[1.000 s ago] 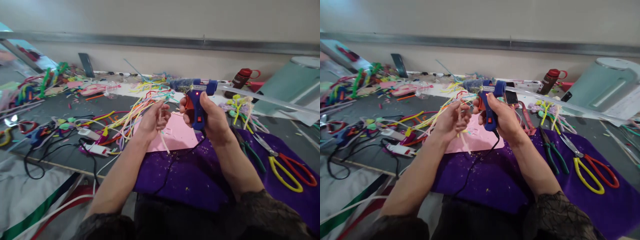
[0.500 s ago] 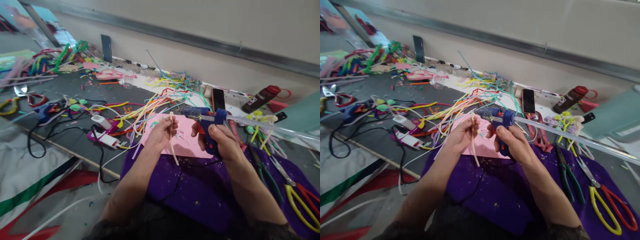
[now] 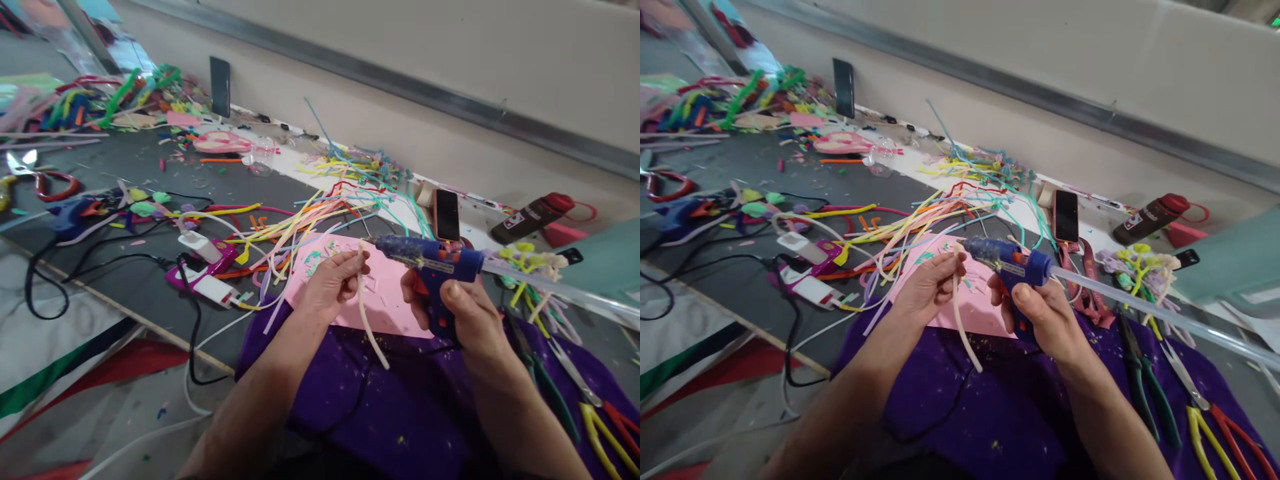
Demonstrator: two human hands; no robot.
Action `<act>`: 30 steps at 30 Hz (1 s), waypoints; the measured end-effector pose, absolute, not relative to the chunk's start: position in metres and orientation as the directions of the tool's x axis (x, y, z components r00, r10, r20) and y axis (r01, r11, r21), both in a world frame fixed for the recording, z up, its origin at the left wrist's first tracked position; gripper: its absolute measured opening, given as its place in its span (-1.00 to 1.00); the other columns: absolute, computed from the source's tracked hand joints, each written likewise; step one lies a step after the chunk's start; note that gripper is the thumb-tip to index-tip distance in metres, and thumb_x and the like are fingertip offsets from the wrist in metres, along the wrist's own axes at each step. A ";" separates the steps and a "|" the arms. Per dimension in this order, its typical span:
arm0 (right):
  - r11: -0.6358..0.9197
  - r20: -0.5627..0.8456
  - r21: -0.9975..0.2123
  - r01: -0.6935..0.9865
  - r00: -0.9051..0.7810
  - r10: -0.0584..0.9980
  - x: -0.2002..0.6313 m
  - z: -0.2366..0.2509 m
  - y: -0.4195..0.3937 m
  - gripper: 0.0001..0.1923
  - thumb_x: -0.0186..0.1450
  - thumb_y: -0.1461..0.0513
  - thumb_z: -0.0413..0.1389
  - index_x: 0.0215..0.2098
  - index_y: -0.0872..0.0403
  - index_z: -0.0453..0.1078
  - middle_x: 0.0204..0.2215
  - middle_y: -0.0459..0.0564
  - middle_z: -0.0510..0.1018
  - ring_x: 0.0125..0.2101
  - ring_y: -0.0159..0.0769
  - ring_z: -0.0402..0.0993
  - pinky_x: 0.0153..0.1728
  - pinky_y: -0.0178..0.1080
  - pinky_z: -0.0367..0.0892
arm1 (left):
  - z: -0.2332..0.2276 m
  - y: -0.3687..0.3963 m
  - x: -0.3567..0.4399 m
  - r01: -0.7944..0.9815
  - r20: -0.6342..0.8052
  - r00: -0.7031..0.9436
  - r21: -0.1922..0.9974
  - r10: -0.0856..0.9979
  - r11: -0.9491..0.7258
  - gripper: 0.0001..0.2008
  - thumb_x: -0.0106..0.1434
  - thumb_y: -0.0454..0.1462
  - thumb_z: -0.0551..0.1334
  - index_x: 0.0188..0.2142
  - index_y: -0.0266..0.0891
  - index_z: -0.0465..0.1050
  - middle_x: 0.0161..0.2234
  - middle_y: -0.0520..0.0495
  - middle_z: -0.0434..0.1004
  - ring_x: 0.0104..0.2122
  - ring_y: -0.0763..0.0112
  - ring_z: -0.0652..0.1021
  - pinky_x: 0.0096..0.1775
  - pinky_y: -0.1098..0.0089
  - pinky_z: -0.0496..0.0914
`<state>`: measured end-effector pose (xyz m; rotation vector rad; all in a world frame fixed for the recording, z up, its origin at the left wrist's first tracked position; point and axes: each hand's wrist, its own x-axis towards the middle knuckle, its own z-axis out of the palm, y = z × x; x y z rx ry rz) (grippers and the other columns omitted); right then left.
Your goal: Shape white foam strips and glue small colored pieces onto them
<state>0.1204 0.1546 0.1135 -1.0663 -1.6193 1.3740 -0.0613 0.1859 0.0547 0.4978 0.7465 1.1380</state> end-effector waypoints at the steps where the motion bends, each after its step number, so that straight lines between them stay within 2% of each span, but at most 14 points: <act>1: 0.073 0.019 -0.989 0.131 -0.375 0.927 0.120 0.113 0.154 -0.54 0.20 -0.07 -0.04 -0.24 0.15 0.36 -0.43 0.04 0.45 -0.66 -0.42 0.28 -0.68 -0.33 0.11 | 0.054 0.186 -0.061 -0.629 -0.272 0.232 0.691 0.934 0.357 -0.72 -0.07 -0.20 0.37 -0.37 -0.29 0.44 -0.59 0.08 0.40 -0.77 0.78 0.19 -0.76 0.63 -0.11; 12: 0.148 0.070 -0.971 0.186 -0.370 0.927 0.129 0.103 0.155 -0.61 0.22 -0.03 -0.02 -0.34 0.14 0.35 -0.69 -0.10 0.34 -0.68 -0.41 0.25 -0.68 -0.36 0.10 | 0.051 0.186 -0.059 -0.662 -0.258 0.179 0.682 0.949 0.310 -0.73 -0.06 -0.21 0.37 -0.44 -0.32 0.36 -0.59 0.07 0.40 -0.75 0.77 0.23 -0.75 0.67 -0.07; 18: 0.200 0.083 -0.947 0.251 -0.410 0.908 0.127 0.103 0.156 -0.54 0.23 -0.05 -0.05 -0.57 0.13 0.31 -0.66 -0.07 0.35 -0.66 -0.45 0.24 -0.65 -0.36 0.11 | 0.052 0.186 -0.060 -0.663 -0.252 0.166 0.687 0.953 0.297 -0.73 -0.05 -0.22 0.36 -0.42 -0.31 0.36 -0.59 0.07 0.41 -0.74 0.77 0.25 -0.74 0.67 -0.05; 22: 0.171 0.059 -0.956 0.239 -0.414 0.908 0.125 0.102 0.156 -0.57 0.22 -0.06 -0.05 -0.46 0.13 0.35 -0.68 -0.09 0.34 -0.68 -0.43 0.24 -0.67 -0.36 0.09 | 0.052 0.186 -0.060 -0.658 -0.243 0.166 0.695 0.956 0.291 -0.72 -0.06 -0.20 0.36 -0.41 -0.31 0.37 -0.58 0.05 0.42 -0.75 0.75 0.25 -0.74 0.66 -0.06; 30: 0.179 0.077 -0.960 0.216 -0.409 0.909 0.124 0.098 0.157 -0.57 0.23 -0.04 -0.05 -0.52 0.13 0.35 -0.71 -0.08 0.34 -0.68 -0.43 0.23 -0.68 -0.36 0.08 | 0.051 0.185 -0.059 -0.631 -0.241 0.165 0.720 0.956 0.290 -0.69 -0.09 -0.16 0.38 -0.42 -0.31 0.39 -0.56 0.03 0.43 -0.75 0.75 0.23 -0.73 0.64 -0.06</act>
